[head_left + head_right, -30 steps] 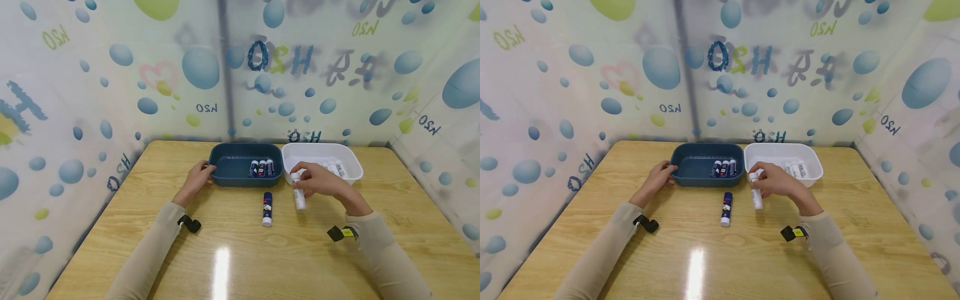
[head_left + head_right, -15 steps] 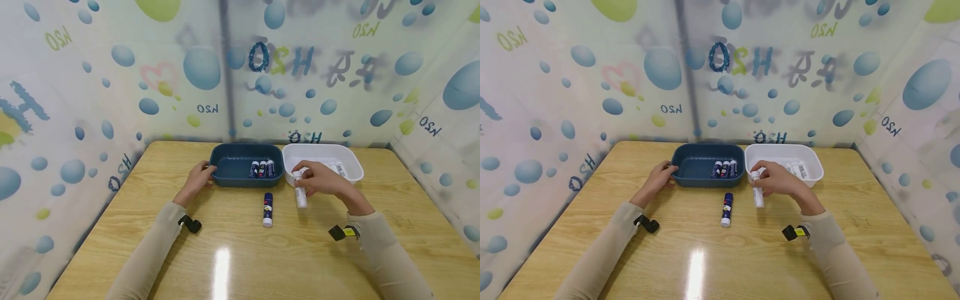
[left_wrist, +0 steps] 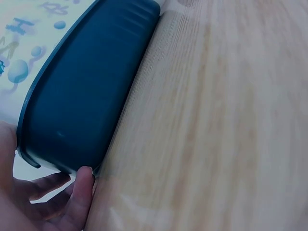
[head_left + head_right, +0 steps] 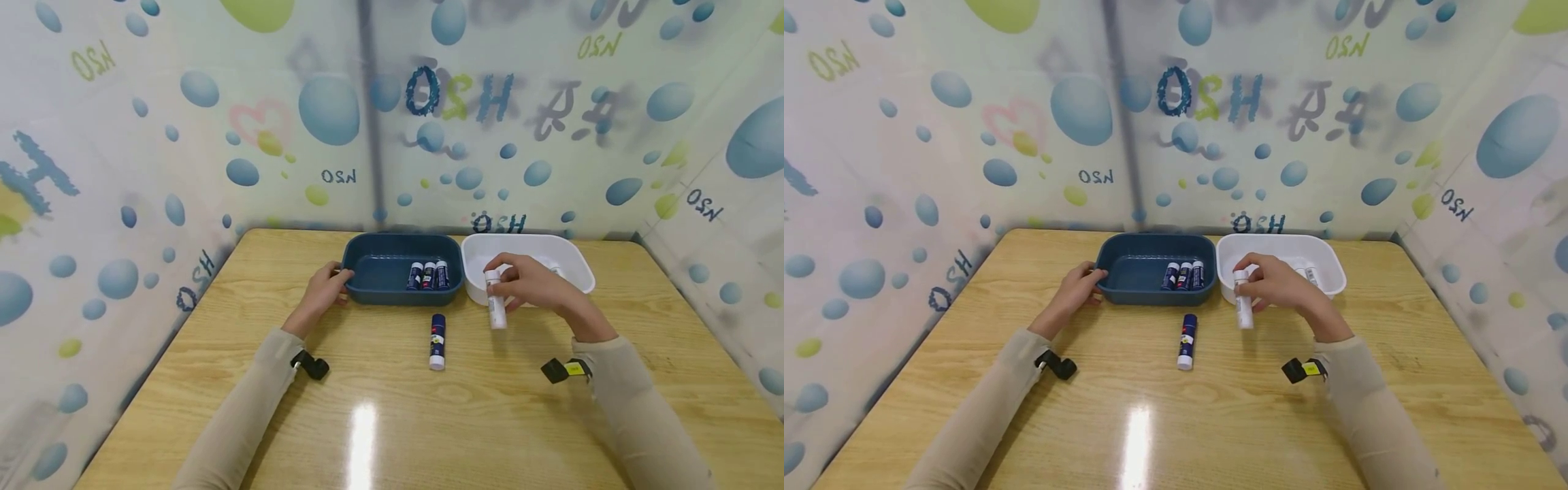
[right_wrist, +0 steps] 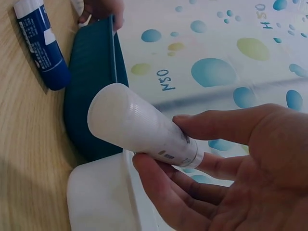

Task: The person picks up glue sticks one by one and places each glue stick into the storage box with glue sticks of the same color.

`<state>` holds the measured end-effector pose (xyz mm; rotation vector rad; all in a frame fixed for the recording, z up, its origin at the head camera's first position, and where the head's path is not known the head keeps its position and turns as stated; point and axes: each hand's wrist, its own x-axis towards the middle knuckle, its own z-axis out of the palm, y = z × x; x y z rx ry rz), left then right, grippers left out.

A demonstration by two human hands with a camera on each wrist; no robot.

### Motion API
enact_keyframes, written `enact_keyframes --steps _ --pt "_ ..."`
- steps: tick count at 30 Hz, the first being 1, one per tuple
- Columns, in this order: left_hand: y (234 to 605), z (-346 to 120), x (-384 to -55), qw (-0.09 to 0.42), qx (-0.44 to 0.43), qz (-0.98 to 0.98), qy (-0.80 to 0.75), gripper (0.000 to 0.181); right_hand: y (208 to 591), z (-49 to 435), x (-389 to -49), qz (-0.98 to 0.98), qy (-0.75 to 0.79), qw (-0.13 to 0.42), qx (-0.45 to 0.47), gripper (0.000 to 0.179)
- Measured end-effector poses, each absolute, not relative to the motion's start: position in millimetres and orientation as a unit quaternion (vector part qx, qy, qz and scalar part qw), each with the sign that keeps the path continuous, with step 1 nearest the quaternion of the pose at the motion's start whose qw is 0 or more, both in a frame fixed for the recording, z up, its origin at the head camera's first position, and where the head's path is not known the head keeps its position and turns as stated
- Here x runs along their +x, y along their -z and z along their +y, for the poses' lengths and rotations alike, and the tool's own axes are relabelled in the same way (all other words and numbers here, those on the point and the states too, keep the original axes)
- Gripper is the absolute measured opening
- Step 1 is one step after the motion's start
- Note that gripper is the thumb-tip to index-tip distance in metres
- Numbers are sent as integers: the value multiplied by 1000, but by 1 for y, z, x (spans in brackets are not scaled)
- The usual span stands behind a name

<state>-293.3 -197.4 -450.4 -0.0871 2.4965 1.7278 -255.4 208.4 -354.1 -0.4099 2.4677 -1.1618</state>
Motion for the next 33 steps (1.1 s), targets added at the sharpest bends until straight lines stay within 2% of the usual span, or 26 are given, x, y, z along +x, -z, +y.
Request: enact_keyframes --steps 20,33 --pt "448 -197 -294 49 -28 826 -561 51 316 220 -298 891 386 190 -143 51" --pt "451 -199 -295 52 -27 826 -561 51 316 240 -340 917 351 170 -88 55"
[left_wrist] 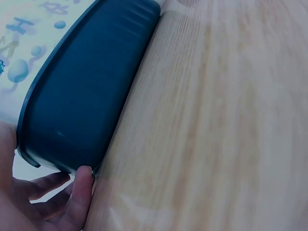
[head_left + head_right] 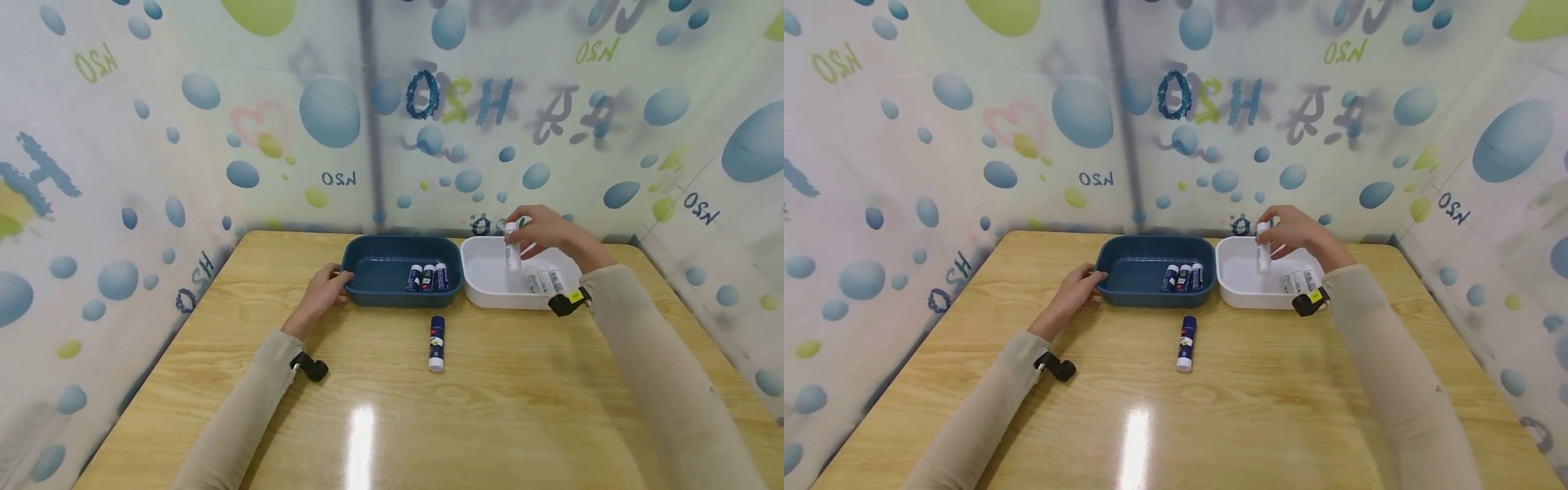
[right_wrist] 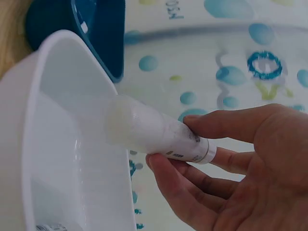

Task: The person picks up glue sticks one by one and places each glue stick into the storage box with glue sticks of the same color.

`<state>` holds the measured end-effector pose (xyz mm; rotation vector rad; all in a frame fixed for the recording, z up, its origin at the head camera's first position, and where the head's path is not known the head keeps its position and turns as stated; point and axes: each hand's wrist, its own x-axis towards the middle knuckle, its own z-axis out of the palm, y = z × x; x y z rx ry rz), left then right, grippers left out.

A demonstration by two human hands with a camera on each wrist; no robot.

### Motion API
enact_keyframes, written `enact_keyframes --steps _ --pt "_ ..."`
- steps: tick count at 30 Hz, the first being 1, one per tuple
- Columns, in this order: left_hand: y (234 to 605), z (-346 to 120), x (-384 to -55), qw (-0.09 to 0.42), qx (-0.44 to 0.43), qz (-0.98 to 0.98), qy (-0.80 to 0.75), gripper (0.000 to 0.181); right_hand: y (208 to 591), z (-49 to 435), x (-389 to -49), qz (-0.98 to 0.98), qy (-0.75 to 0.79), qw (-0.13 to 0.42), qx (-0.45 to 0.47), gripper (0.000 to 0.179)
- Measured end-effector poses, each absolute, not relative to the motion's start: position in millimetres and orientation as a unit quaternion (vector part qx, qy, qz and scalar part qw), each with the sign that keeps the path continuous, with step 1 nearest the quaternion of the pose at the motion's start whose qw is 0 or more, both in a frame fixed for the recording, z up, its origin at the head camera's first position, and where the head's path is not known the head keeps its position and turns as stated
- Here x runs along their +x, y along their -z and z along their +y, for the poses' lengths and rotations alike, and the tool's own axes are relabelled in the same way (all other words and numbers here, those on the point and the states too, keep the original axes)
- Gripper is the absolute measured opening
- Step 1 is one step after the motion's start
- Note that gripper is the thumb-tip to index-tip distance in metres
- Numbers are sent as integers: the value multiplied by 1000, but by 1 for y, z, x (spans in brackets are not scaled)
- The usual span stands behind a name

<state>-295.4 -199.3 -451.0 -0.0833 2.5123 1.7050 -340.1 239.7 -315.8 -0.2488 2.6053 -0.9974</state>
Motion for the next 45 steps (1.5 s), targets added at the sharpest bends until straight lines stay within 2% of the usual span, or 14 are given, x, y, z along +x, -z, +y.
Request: enact_keyframes --steps 10,25,45 --pt "452 -199 -295 58 -27 826 -561 51 324 253 -366 927 326 179 -54 57" --pt "451 -200 -296 60 -27 822 -566 53 350 251 -385 919 241 303 -76 49" --pt "450 -202 -295 60 -23 822 -565 54 351 246 -391 926 180 327 -66 42"
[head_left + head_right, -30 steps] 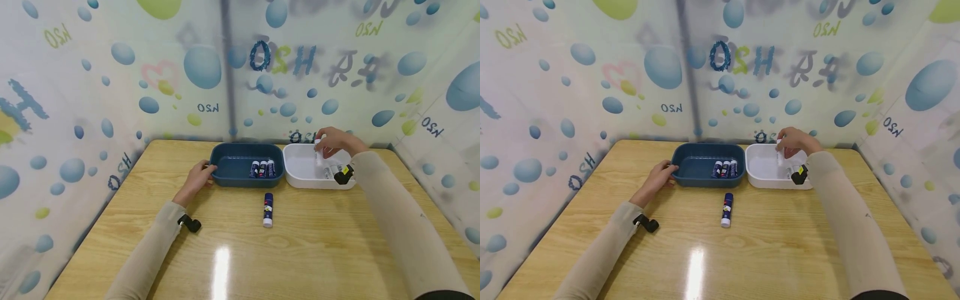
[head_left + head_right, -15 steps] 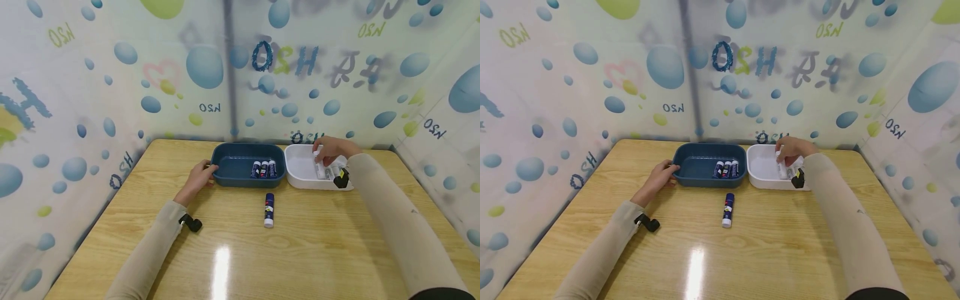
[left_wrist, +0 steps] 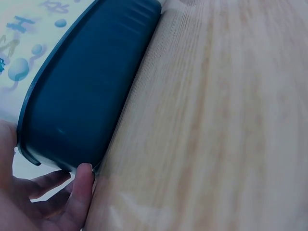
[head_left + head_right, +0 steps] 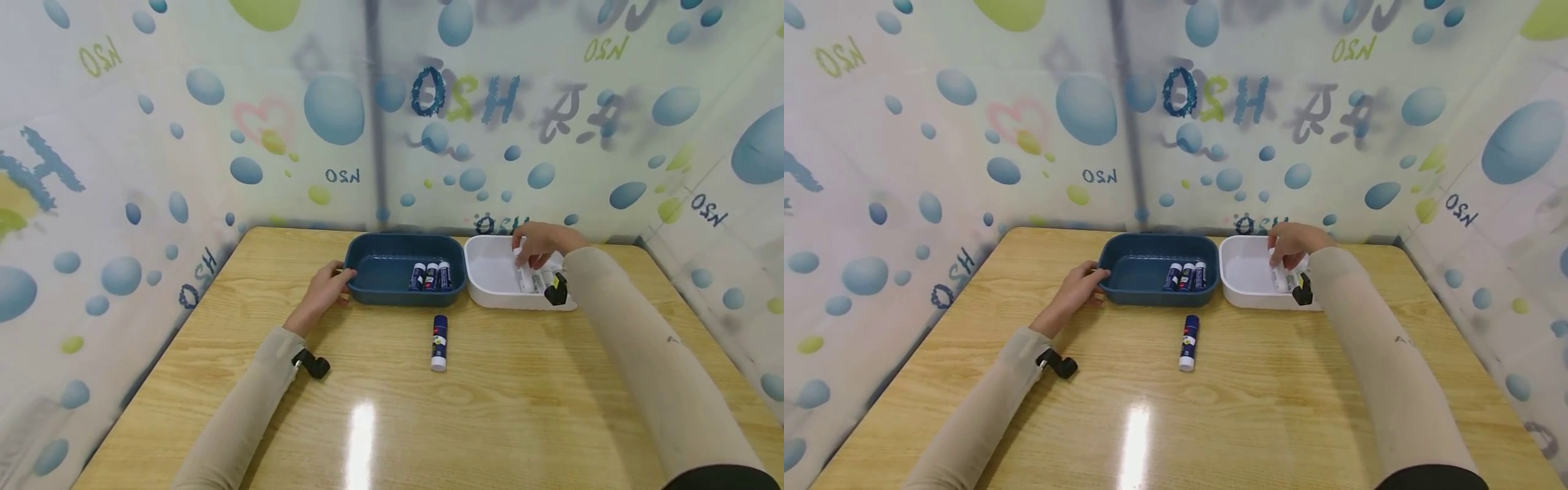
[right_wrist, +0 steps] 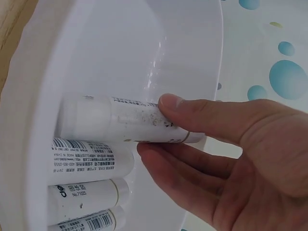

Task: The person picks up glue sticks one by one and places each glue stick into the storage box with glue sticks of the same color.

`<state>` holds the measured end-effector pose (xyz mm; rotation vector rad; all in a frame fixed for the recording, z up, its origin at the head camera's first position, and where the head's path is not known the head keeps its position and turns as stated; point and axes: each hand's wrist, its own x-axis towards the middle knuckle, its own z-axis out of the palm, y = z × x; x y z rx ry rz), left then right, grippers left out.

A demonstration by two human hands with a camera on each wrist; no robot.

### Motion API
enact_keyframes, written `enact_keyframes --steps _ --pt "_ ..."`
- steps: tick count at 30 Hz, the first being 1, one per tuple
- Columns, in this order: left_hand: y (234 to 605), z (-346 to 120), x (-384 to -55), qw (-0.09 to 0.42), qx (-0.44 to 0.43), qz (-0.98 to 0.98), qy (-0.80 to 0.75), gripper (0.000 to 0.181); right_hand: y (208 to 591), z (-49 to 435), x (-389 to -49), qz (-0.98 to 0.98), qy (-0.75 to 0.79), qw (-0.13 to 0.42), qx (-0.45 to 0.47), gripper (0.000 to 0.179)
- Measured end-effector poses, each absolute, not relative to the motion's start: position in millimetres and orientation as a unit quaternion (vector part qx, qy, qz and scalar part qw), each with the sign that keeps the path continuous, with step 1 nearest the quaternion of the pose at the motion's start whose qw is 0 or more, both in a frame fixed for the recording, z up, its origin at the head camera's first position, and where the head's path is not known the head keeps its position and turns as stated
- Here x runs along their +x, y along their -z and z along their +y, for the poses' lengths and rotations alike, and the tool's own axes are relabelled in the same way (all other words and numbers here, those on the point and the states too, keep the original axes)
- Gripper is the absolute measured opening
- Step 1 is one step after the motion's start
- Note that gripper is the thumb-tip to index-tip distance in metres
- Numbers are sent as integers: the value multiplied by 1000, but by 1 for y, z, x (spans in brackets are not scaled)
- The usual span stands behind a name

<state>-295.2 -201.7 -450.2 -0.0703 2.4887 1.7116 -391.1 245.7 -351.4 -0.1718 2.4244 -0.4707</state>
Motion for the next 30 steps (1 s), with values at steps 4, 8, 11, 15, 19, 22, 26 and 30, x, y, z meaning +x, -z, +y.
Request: enact_keyframes --steps 4,8,11,15,19,22,26,30 --pt "450 -202 -295 58 -21 822 -566 54 350 246 -390 926 180 327 -64 42" --pt "449 -202 -295 60 -21 822 -566 54 350 246 -387 923 179 334 -67 39" --pt "450 -202 -295 61 -22 823 -565 54 351 247 -385 922 180 335 -70 37" --pt "450 -202 -294 61 -22 823 -565 54 355 248 -385 923 183 331 -70 35" --pt "449 -201 -294 61 -25 821 -568 53 358 249 -387 923 181 333 -70 32" --pt "449 -201 -294 61 -25 820 -568 52 358 249 -388 922 176 338 -73 29" --pt "449 -201 -294 61 -25 818 -572 51 355 248 -389 922 171 339 -80 22" --pt "450 -201 -294 63 -25 817 -572 50 353 248 -387 924 171 334 -78 16"
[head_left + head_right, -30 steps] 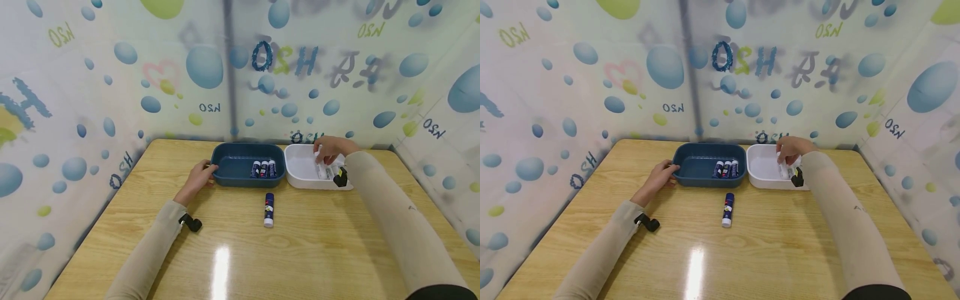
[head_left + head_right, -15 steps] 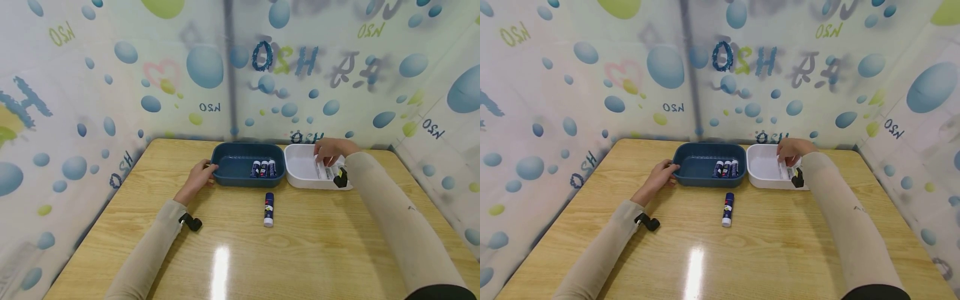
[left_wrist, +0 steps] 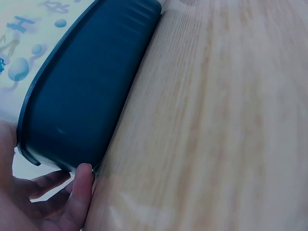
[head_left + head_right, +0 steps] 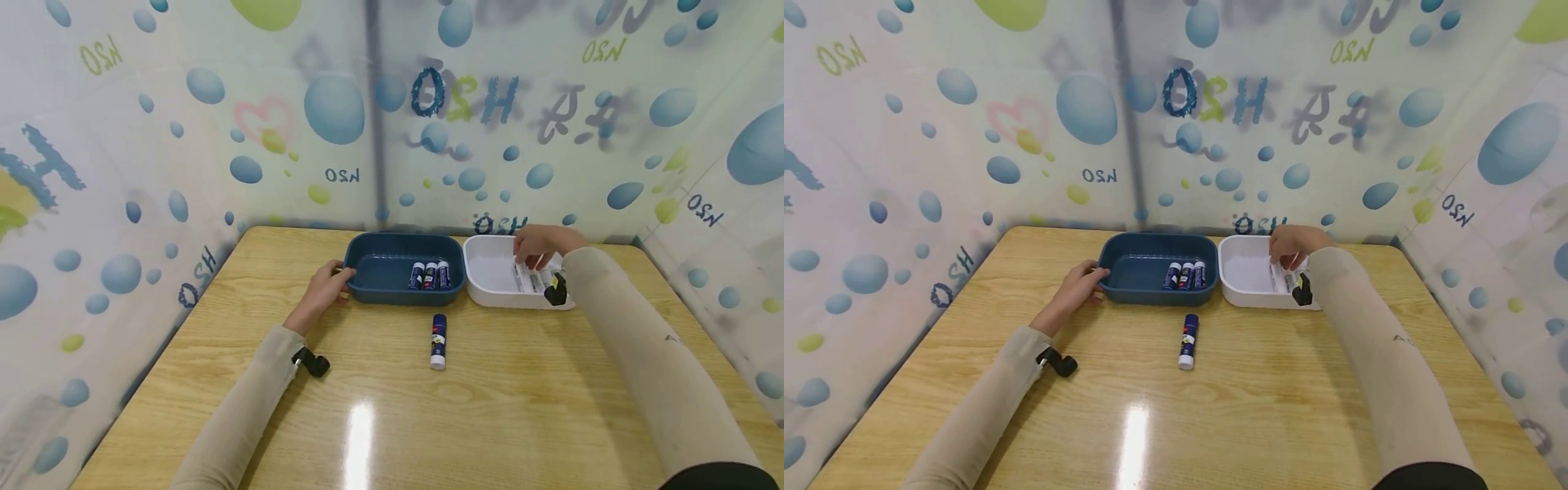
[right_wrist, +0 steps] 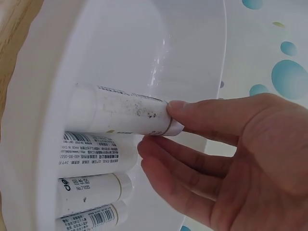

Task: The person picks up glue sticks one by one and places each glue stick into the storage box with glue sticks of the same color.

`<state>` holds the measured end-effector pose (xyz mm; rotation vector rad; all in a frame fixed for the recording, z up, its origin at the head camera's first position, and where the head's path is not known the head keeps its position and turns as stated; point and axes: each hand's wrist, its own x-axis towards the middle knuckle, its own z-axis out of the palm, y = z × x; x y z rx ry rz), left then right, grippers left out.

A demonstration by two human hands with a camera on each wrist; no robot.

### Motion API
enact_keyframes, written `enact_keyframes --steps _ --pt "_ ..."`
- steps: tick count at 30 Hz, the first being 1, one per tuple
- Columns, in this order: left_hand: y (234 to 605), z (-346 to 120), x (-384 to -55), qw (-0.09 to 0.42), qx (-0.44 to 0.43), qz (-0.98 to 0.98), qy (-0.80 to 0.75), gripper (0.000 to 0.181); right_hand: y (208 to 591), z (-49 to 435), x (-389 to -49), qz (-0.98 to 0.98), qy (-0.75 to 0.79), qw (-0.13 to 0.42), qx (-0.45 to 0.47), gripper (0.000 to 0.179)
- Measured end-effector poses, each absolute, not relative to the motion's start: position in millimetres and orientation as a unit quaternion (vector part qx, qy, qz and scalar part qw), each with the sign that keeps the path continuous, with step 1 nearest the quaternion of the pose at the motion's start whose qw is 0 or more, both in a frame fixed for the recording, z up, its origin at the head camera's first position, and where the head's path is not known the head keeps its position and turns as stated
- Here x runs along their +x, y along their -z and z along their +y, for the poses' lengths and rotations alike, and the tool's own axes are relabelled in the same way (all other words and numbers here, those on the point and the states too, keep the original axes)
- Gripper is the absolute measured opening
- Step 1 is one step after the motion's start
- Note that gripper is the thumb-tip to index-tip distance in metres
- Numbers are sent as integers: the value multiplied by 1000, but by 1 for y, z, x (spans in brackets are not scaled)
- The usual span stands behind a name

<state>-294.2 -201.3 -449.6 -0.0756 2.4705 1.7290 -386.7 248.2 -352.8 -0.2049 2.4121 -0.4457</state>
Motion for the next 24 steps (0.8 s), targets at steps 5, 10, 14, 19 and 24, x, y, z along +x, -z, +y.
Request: enact_keyframes --steps 5,10,14,19,24 --pt "451 -201 -296 63 -25 819 -569 52 351 248 -381 926 164 334 -72 16" --pt "451 -200 -296 63 -25 821 -568 52 351 249 -376 923 160 344 -64 22" --pt "451 -200 -295 63 -26 819 -570 52 354 250 -376 916 159 365 -49 24" --pt "449 -200 -294 63 -30 822 -565 49 358 250 -377 912 155 377 -41 25" --pt "448 -200 -292 63 -31 823 -564 49 356 250 -377 912 151 379 -41 28"
